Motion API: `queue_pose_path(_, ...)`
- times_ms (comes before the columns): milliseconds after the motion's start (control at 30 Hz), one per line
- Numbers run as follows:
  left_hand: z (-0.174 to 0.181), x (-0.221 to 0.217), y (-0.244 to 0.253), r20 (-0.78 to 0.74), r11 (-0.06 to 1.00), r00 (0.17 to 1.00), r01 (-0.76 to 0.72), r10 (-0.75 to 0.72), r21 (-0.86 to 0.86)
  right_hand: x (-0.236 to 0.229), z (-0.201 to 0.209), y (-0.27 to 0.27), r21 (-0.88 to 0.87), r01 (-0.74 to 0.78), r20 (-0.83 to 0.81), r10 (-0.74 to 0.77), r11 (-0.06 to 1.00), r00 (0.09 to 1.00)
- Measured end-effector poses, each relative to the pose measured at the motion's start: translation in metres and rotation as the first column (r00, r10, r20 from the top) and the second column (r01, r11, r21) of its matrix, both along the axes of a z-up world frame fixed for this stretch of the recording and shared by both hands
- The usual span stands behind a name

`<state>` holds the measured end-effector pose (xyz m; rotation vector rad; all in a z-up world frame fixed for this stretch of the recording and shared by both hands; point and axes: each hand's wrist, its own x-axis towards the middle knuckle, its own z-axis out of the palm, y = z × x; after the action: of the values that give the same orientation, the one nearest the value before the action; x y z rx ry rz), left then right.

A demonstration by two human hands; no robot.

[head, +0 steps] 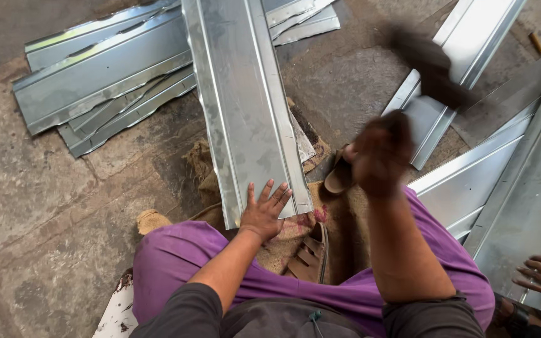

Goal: The person sits on the floor and uses a hammer to repeatedly strike a long metal sheet resting on a small metal block. They adjust the sheet's position and flip it over to work on different sections, while another person works on a separate piece nearby.

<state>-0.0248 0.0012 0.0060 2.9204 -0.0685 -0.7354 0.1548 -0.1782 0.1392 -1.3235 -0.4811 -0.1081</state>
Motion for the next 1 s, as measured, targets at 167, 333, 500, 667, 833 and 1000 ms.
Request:
queue_pose_path(167, -0.003, 0.001, 0.001, 0.005, 1.0, 1.0, 0.013, -0.013, 0.0, 0.005, -0.054, 0.008, 0.258, 0.023, 0.424, -0.134, 0.966, 0.896)
queue_pose_path(333, 0.0, -0.002, 0.001, 0.033, 0.999, 0.999, -0.038, 0.039, -0.003, -0.005, -0.122, 0.036, -0.828, 0.199, 0.242, 0.016, 0.524, 0.97)
queue_pose_path(500, -0.009, 0.006, 0.001, 0.048, 1.0, 0.999, -0.005, 0.004, 0.028, -0.021, -0.069, 0.016, -0.636, 0.126, 0.137, -0.05, 0.761, 0.989)
queue_pose_path(667, -0.025, -0.001, 0.001, 0.134, 0.998, 0.991, 0.015, -0.022, 0.054, -0.044, -0.064, 0.017, 0.152, 0.132, 0.325, -0.176, 0.98, 0.929)
queue_pose_path(833, -0.025, -0.004, 0.002, 0.193, 0.999, 0.981, -0.012, 0.004, 0.036, -0.029, -0.1, 0.007, -0.743, 0.264, 0.362, 0.038, 0.615, 0.931)
queue_pose_path(1000, -0.028, -0.004, -0.002, 0.196, 1.0, 0.98, -0.022, 0.019, 0.015, -0.028, -0.092, -0.009, -0.577, 0.337, 0.392, -0.11, 0.744, 0.913)
